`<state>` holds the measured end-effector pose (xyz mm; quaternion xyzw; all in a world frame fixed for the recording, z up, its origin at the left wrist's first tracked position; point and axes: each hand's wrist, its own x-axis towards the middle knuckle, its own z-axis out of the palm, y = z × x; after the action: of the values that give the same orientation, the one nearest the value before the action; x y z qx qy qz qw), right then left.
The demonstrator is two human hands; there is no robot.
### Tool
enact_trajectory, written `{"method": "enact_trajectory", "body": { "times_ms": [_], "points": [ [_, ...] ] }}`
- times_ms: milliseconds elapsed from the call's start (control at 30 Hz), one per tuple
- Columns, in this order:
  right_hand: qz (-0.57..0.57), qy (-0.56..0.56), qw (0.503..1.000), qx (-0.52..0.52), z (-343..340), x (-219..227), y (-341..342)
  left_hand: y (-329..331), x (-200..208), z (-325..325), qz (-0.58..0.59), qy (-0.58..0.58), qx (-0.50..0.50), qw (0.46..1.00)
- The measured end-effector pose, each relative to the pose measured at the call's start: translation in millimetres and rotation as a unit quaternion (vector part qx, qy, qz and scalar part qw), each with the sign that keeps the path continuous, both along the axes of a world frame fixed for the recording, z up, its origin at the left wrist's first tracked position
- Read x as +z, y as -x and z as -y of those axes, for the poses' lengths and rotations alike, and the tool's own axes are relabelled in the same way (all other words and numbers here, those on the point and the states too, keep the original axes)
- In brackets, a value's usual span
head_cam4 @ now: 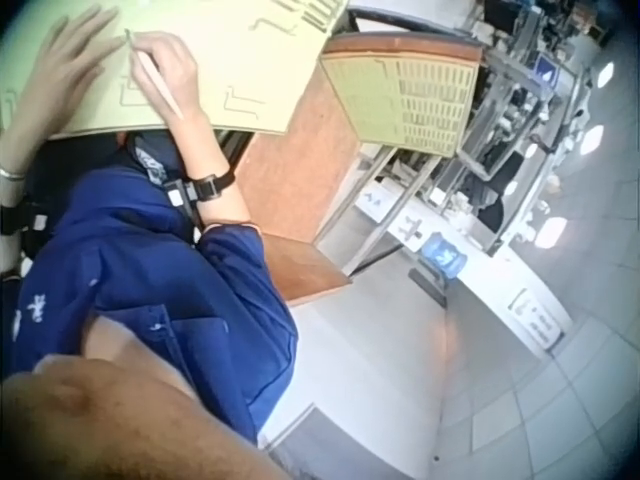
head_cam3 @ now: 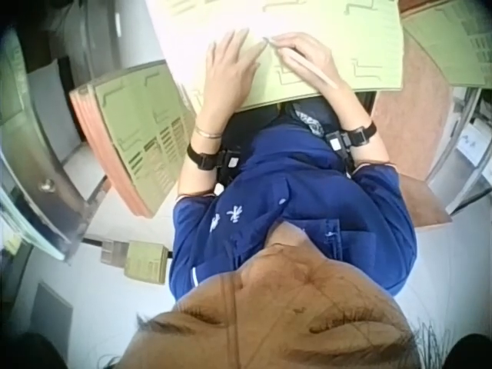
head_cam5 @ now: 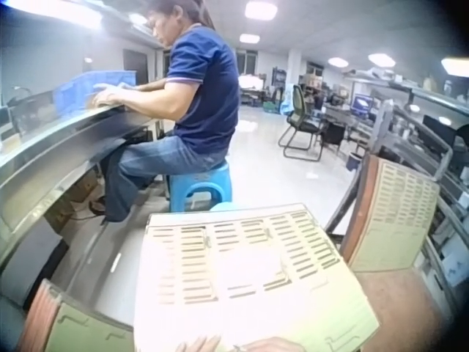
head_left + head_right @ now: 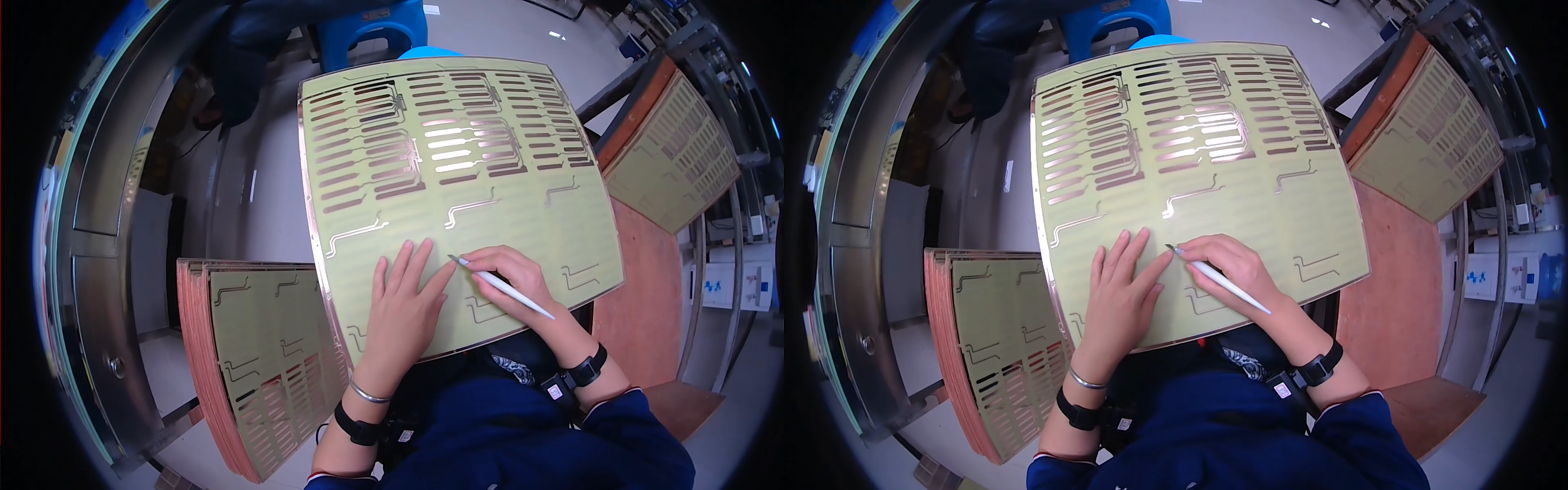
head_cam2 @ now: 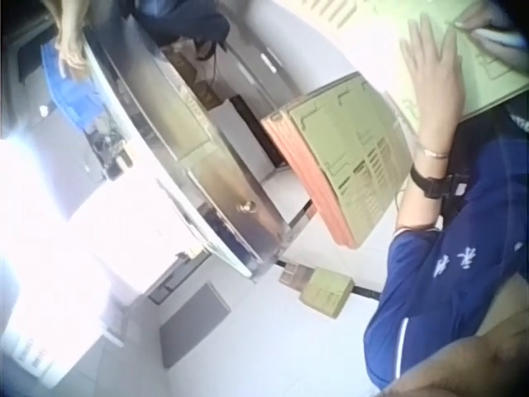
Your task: Inspecting and marking patterns on a stack of thin metal sheets using a white marking pen.
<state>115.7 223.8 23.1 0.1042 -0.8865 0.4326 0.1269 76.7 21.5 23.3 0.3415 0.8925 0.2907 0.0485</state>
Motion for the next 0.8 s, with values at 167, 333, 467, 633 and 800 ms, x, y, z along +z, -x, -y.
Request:
{"method": "enact_trajectory", "body": {
  "times_ms": [167, 333, 467, 633, 800],
  "points": [
    [-0.004, -0.002, 1.0, 0.005, -0.2, -1.9, 2.2, 0.8, -0.1, -0.3, 0.0, 0.002, 0.004, 1.0],
    [-0.034, -0.024, 0.999, 0.0, 2.8, -3.4, 2.5, 1.1, -3.1, -1.4, -0.001, 0.007, 0.01, 1.0],
    [-0.054, -0.041, 0.998, -0.004, 3.3, -6.8, 1.7, 0.7, -2.4, -2.3, 0.001, 0.007, 0.011, 1.0],
    [-0.081, -0.061, 0.995, 0.002, 6.3, -8.3, 1.6, -2.1, -0.3, -0.8, -0.003, 0.006, 0.021, 1.0],
    [-0.022, 0.018, 0.999, -0.025, -0.9, -7.5, -1.2, 2.9, -2.9, 4.4, 0.046, -0.054, 0.018, 0.997]
  ]
}}
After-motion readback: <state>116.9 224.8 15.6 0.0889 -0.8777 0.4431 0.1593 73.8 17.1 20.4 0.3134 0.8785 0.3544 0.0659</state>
